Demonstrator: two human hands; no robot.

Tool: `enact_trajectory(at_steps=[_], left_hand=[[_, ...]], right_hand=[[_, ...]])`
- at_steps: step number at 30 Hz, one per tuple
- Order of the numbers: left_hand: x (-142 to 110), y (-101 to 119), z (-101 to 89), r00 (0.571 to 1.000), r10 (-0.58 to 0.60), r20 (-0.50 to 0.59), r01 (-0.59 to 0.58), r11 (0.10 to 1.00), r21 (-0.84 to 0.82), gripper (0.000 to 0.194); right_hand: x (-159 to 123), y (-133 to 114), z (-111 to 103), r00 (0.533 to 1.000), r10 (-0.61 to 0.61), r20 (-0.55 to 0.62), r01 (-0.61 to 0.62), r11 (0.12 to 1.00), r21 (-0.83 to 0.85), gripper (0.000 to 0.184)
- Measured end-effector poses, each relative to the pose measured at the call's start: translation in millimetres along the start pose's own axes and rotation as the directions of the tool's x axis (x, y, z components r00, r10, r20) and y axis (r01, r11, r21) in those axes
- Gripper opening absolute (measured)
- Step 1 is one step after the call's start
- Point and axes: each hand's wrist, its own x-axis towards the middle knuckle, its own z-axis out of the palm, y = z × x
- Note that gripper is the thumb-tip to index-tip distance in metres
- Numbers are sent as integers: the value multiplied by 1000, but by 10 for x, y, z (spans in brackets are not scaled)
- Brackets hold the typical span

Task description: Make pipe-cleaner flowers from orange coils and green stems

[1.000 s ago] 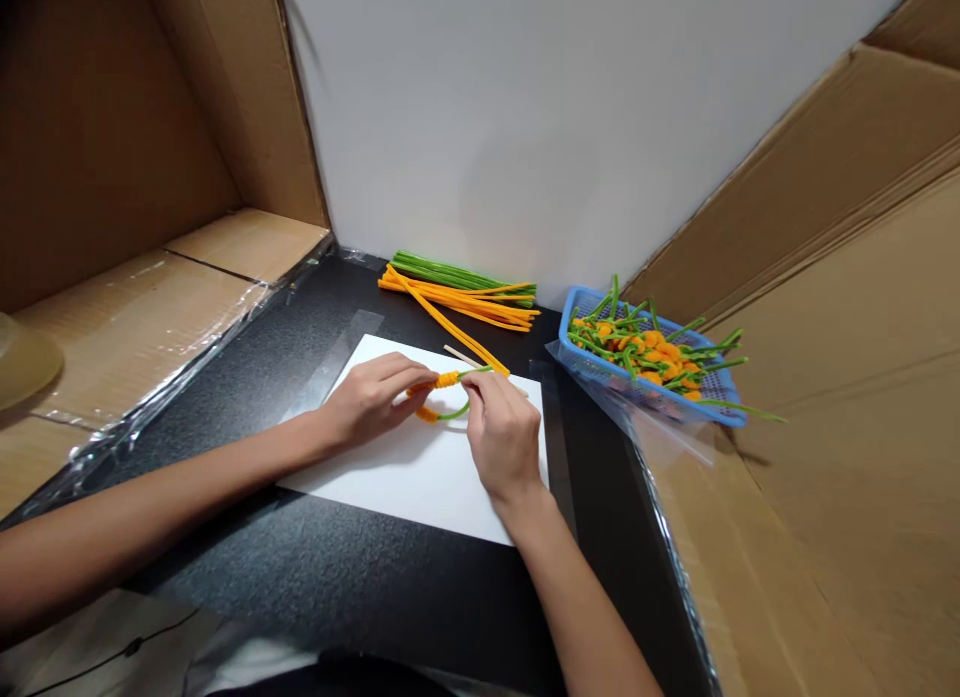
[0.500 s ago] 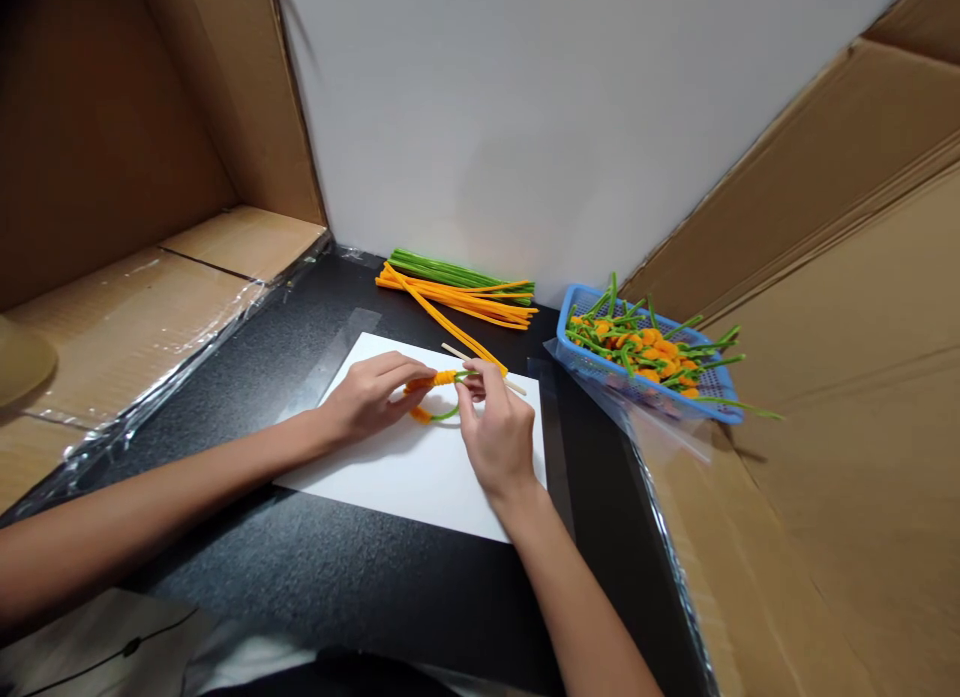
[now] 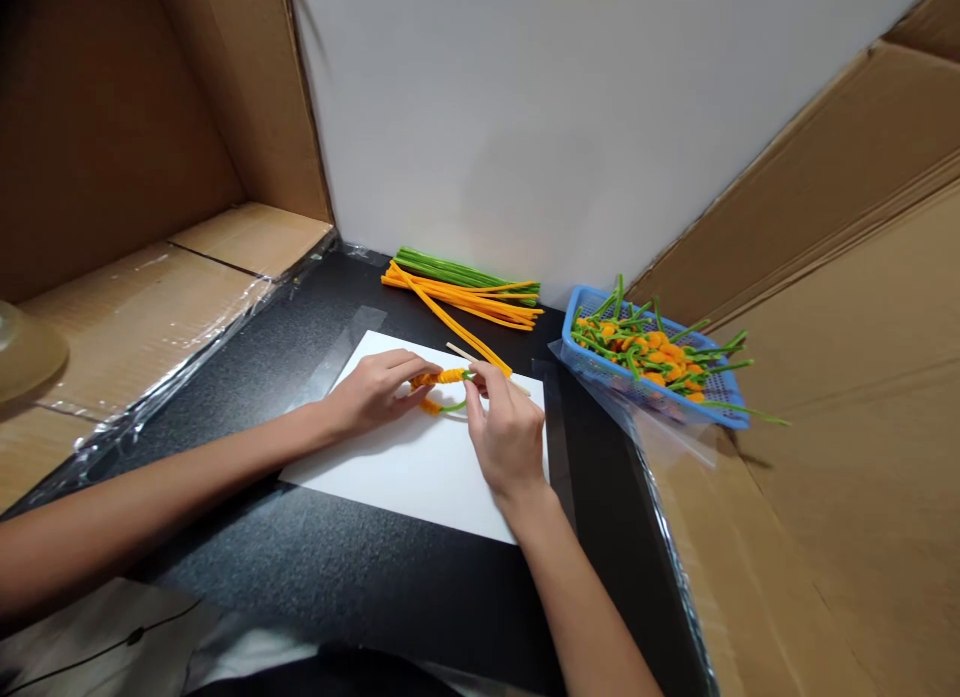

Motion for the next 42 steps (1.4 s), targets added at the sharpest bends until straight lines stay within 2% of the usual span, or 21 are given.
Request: enact_trajectory(at_steps=[4,9,11,13,16,19,23,25,29,33,35,37,38,40,42], left_hand=[[13,10,1,996,23,-82,-24,1000,-12,13],[-2,6,15,994,11,-113,-14,999,-34,14],[-8,-5,17,994,12,-109,-14,1000,-17,15],[-4,-13,5,994,43,-99,-41,999,25,16],[16,-1,-37,993,119,-14,-118,989,86,19],[33,27,-75,983,167,76,-175,978,116,21],[37,14,-64,981,164,99,-173,981,91,20],[33,-18,-45,989,137,57,-141,988,61,18],[20,-44,-30,996,71,-49,-69,997,37,14],[4,-10,-27,991,134,18,-134,991,14,18],[-6,-8,-20,994,107,26,-106,994,-28,17],[-12,-19,-14,1000,2,13,0,992,-129,9],[-12,-26,-13,997,-70,18,72,978,-196,12],[-3,-32,-16,975,-216,48,220,921,-322,28],[14,-25,-23,946,-323,40,311,861,-403,32]], right_hand=[[2,-2,0,999,-20,-38,20,1000,3,7],[1,-31,16,994,110,-9,-109,990,92,5],[5,-21,10,998,65,0,-65,995,76,7],[12,10,-8,998,-64,22,64,998,-8,10],[22,71,-45,970,-227,89,237,962,-138,15],[22,99,-62,941,-289,174,318,932,-174,20],[19,81,-43,944,-285,167,304,947,-102,19],[23,71,-38,956,-255,143,266,962,-59,16],[27,79,-39,954,-246,172,257,965,-45,16],[9,85,-14,952,-249,179,260,965,-40,18],[3,73,3,963,-200,179,202,979,7,17],[3,58,16,981,-68,181,55,996,75,14],[4,54,20,982,23,185,-44,993,110,12],[6,60,23,953,215,213,-252,954,165,9],[5,79,22,901,339,270,-392,903,175,9]])
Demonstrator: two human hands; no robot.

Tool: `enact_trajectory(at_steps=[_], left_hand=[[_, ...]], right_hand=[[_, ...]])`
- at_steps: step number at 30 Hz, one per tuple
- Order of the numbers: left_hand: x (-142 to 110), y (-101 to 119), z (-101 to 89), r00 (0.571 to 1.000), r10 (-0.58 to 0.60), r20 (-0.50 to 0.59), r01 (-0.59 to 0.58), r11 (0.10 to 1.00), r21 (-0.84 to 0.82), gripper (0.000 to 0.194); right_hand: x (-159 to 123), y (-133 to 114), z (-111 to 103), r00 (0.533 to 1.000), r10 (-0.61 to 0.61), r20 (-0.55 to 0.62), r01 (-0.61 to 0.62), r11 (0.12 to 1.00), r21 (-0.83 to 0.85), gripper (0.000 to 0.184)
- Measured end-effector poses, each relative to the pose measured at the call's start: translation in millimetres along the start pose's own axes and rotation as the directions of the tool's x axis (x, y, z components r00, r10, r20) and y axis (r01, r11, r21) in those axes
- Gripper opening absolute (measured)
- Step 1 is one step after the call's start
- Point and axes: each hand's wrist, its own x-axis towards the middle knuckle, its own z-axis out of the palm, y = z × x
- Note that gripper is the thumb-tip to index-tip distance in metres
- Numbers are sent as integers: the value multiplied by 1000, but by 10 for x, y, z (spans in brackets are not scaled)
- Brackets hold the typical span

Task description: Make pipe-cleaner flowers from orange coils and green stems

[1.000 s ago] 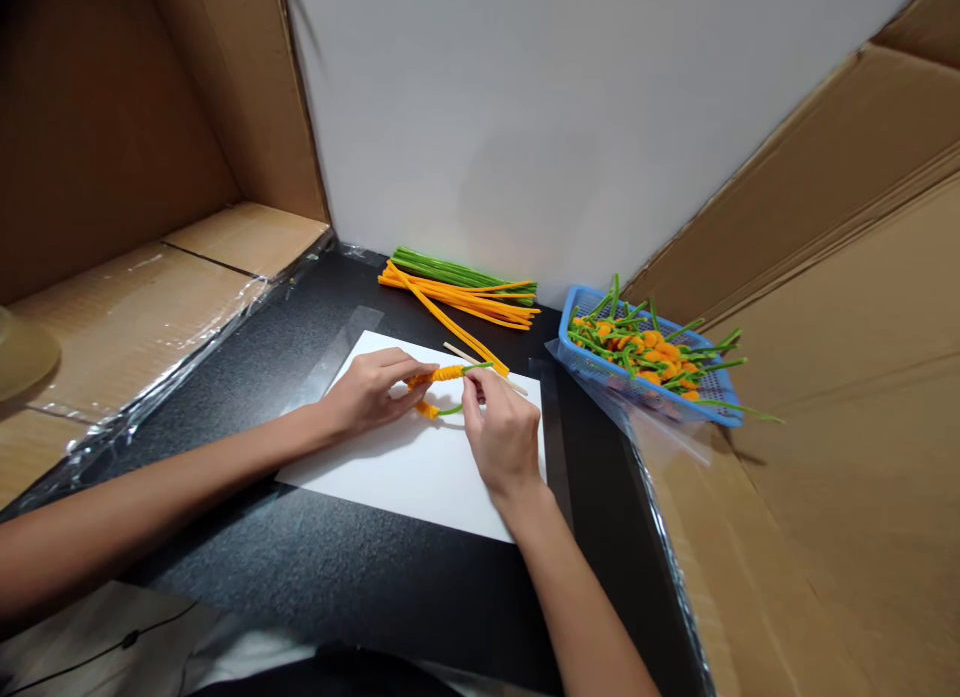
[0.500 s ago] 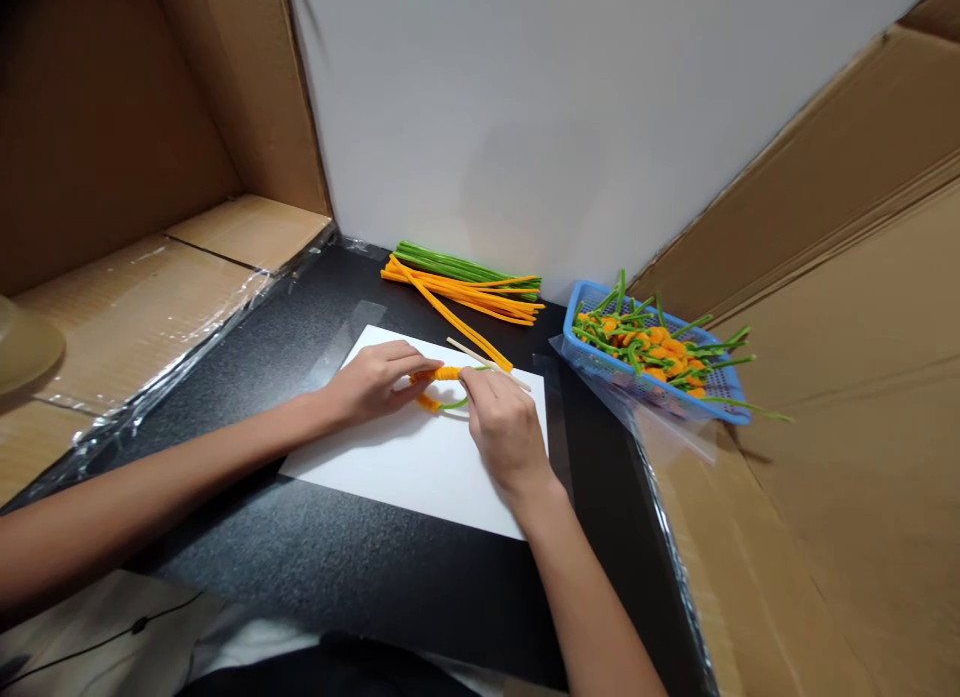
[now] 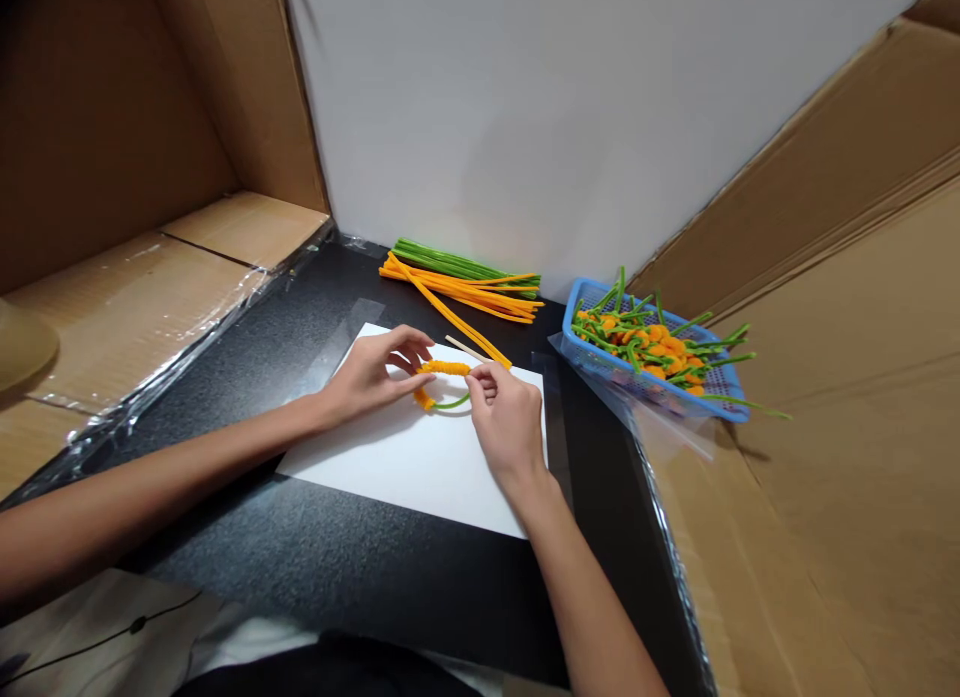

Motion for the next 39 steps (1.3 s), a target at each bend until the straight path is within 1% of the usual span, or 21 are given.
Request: enact_trajectory(at_steps=[1,2,3,4,6,7,9,11,13,16,20,22,24,26,28,30,34,36,39], left_hand=[[7,12,0,999,-21,-36,20,1000,-24,30],[12,25,1,998,-23,-66,20,999,-39,27],[16,39,2,997,-8,-80,4,999,-49,26],[17,54,5,997,18,-76,-23,998,-58,25],[12,84,13,995,88,-37,-91,992,-86,23],[7,100,18,992,123,-22,-124,987,-100,23],[-8,134,31,984,177,-33,-180,977,-118,26],[-24,171,44,975,202,-90,-213,967,-138,29],[-38,208,53,965,203,-164,-230,959,-167,32],[-49,254,60,953,203,-224,-246,951,-187,34],[-49,290,56,947,227,-226,-261,956,-132,32],[-50,295,55,947,228,-226,-257,960,-108,28],[-54,293,56,947,232,-224,-258,961,-96,23],[-59,291,56,946,236,-225,-260,962,-84,21],[-61,294,52,942,250,-225,-269,961,-60,21],[-56,306,42,933,289,-217,-301,953,-26,21],[-39,350,18,909,377,-176,-375,926,43,23],[-34,370,12,906,382,-182,-376,924,67,19],[-38,385,15,905,374,-202,-365,927,84,14]], right_hand=[[2,8,-4,1000,27,13,-27,1000,-16,8],[2,13,-7,1000,13,10,-13,998,-59,6],[2,11,-10,999,-37,-4,36,992,-121,7],[0,3,-11,993,-116,-24,109,976,-189,12],[-9,-30,-11,955,-293,-44,268,918,-292,23],[-14,-51,-9,932,-360,-35,332,891,-310,24],[-25,-90,-4,901,-434,-18,412,866,-283,17],[-35,-120,-1,891,-454,-25,438,872,-217,13],[-44,-146,-4,885,-463,-49,451,879,-151,14],[-57,-185,-23,865,-494,-89,483,868,-117,14],[-69,-211,-51,830,-530,-173,506,847,-162,12],[-69,-199,-55,817,-542,-196,514,839,-178,17],[-68,-180,-53,811,-556,-182,525,829,-193,25],[-69,-167,-49,806,-570,-162,536,818,-210,29],[-71,-171,-51,797,-578,-175,541,812,-218,24],[-74,-187,-61,783,-585,-213,543,809,-224,21],[-79,-217,-92,752,-620,-223,560,780,-281,21],[-83,-227,-103,748,-627,-219,558,772,-304,22],[-91,-245,-103,744,-622,-243,550,777,-306,24]])
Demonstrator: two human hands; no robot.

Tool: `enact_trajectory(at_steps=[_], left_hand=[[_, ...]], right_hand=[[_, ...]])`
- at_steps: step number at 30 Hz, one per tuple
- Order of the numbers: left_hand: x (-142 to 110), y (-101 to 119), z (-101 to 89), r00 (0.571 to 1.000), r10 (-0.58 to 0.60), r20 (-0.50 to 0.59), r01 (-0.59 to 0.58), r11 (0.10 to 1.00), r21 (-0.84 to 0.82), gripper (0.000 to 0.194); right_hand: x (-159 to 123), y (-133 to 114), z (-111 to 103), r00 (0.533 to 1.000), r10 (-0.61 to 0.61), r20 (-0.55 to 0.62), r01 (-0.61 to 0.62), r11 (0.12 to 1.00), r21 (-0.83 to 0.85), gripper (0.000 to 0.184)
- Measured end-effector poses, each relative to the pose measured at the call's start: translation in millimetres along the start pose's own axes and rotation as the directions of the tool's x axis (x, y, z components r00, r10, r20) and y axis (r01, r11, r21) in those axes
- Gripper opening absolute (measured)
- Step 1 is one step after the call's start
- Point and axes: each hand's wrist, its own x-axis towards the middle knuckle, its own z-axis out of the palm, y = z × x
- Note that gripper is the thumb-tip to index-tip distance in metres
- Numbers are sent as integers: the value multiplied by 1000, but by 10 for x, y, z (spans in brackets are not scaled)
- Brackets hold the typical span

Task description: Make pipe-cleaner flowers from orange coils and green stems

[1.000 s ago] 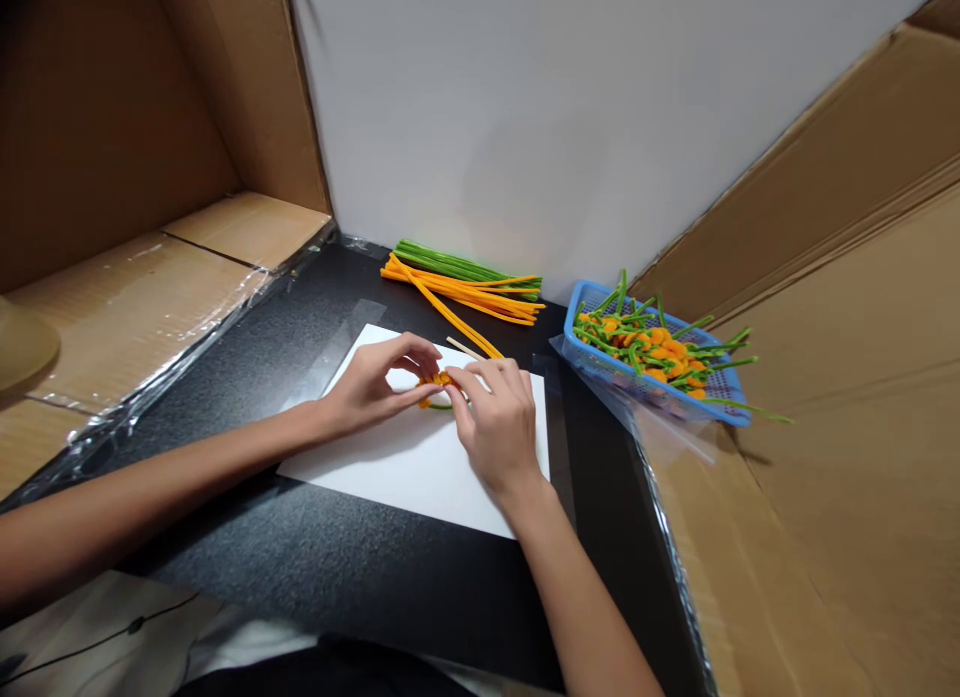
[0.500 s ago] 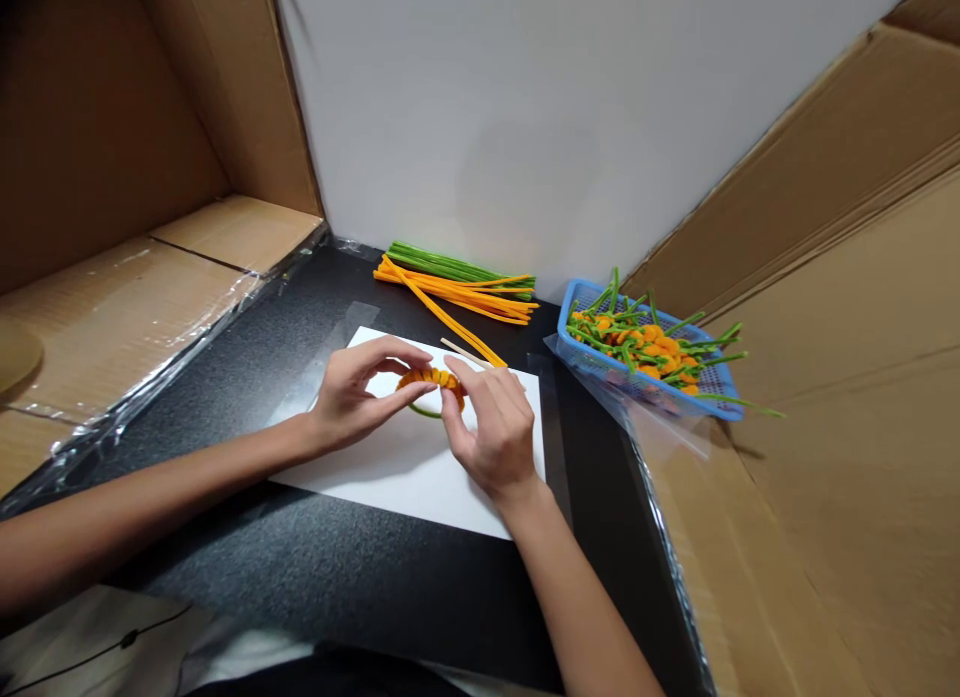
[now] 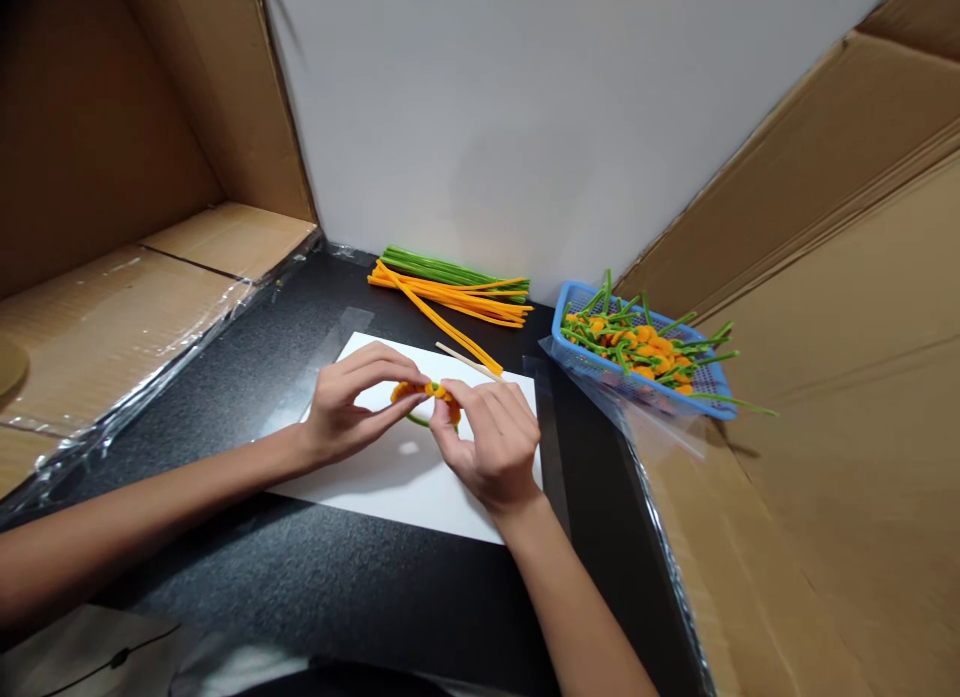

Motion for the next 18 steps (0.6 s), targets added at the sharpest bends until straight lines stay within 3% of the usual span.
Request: enact_trajectory(at_steps=[13,16,18], left_hand=[[-13,5,18,997,-64,-45,64,998,15,8],[-39,-23,31,993,-103,-63,104,994,21,9],[-66,-56,50,983,-159,-97,160,987,9,10]], right_hand=[[3,-42,33,993,118,-4,-117,987,108,18],[0,-10,38,975,215,46,-220,959,177,18],[-7,32,49,935,340,99,-355,904,239,25]])
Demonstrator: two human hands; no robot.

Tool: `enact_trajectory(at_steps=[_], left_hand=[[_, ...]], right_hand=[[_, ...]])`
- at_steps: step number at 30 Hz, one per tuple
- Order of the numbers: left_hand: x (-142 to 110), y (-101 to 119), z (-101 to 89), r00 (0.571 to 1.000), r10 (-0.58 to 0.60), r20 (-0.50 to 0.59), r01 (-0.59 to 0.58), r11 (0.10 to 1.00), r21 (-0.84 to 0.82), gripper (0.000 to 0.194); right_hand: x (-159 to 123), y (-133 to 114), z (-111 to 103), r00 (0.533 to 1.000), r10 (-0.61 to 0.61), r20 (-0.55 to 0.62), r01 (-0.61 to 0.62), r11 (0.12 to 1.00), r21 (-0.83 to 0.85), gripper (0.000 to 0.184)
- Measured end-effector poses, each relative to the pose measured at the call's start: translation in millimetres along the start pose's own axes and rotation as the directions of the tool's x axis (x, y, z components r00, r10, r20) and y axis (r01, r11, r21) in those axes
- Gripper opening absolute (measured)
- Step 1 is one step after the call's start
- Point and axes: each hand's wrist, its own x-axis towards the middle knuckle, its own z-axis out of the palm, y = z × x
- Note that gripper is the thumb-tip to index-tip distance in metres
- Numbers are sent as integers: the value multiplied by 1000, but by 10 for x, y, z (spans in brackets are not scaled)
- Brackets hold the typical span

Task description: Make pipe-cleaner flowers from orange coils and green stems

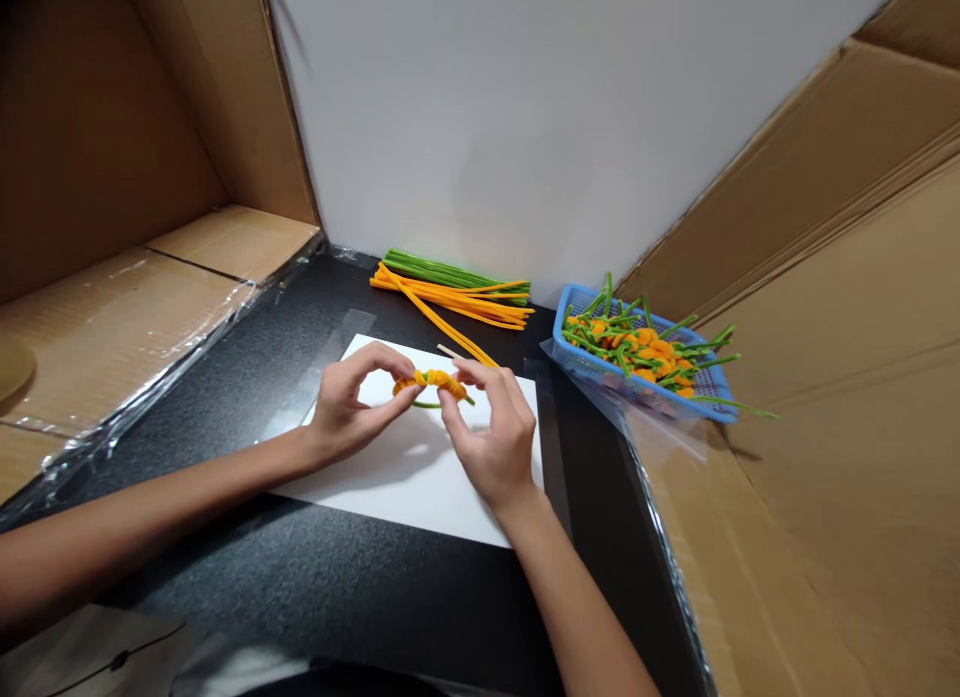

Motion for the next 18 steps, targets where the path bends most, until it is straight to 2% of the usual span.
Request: enact_trajectory(at_steps=[3,6,8,12,18], left_hand=[[-24,-52,29,994,-102,-47,99,993,-61,13],[-21,-71,34,983,-179,-35,173,976,-136,28],[-8,-65,21,987,-160,13,160,979,-129,35],[12,-49,-13,996,-41,76,45,998,-48,8],[24,-38,-25,992,25,127,-13,995,-99,17]], right_hand=[[16,73,7,982,162,97,-171,981,94,30],[27,105,19,969,187,160,-206,972,111,16],[26,97,24,972,177,154,-194,976,102,10],[3,59,24,987,86,137,-92,995,41,15],[-23,32,10,976,-189,103,193,981,-24,18]])
